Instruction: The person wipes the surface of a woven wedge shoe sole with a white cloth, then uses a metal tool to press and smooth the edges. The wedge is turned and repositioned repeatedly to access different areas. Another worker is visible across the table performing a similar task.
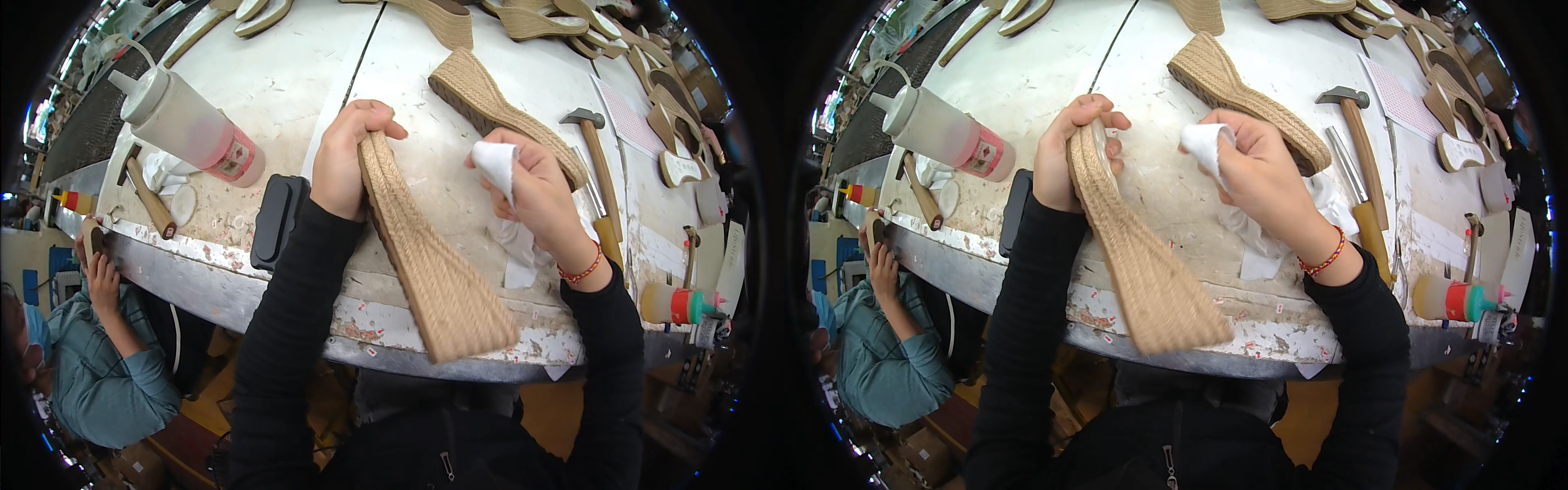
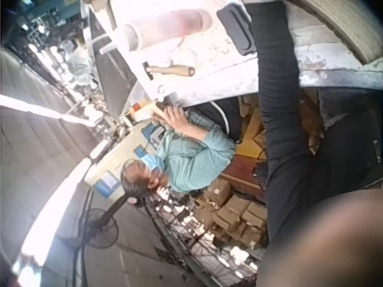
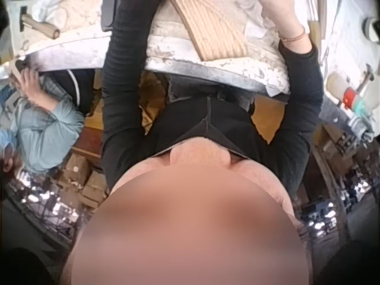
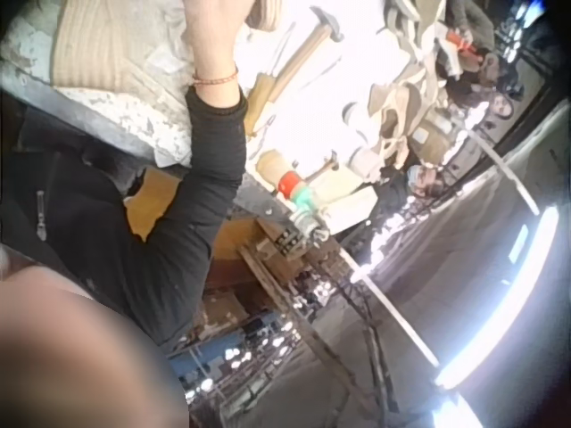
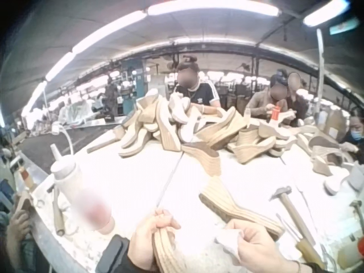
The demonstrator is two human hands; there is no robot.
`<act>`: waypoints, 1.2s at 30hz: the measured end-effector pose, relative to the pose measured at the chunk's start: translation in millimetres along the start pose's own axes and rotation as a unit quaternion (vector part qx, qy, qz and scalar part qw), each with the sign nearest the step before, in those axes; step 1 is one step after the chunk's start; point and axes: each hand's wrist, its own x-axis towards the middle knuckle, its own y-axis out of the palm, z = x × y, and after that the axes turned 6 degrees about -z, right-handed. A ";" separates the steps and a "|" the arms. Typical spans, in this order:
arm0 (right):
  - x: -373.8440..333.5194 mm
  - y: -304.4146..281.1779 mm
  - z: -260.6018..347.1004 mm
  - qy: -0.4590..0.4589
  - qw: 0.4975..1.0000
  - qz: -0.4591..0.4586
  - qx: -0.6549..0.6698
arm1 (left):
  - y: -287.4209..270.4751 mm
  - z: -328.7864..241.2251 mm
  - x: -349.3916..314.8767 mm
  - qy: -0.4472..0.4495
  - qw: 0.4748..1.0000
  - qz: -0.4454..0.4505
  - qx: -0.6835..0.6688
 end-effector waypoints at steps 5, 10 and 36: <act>-7.8 7.3 4.8 0.050 0.993 0.085 -0.065 | 0.5 0.3 -2.5 -0.004 0.999 0.028 0.036; -18.5 13.0 5.6 0.009 0.985 0.134 -0.112 | 11.4 -3.0 -9.5 0.055 0.992 0.003 0.112; -8.6 17.1 16.0 -0.090 0.939 0.190 -0.272 | 18.3 5.0 -12.2 0.101 0.991 -0.018 0.082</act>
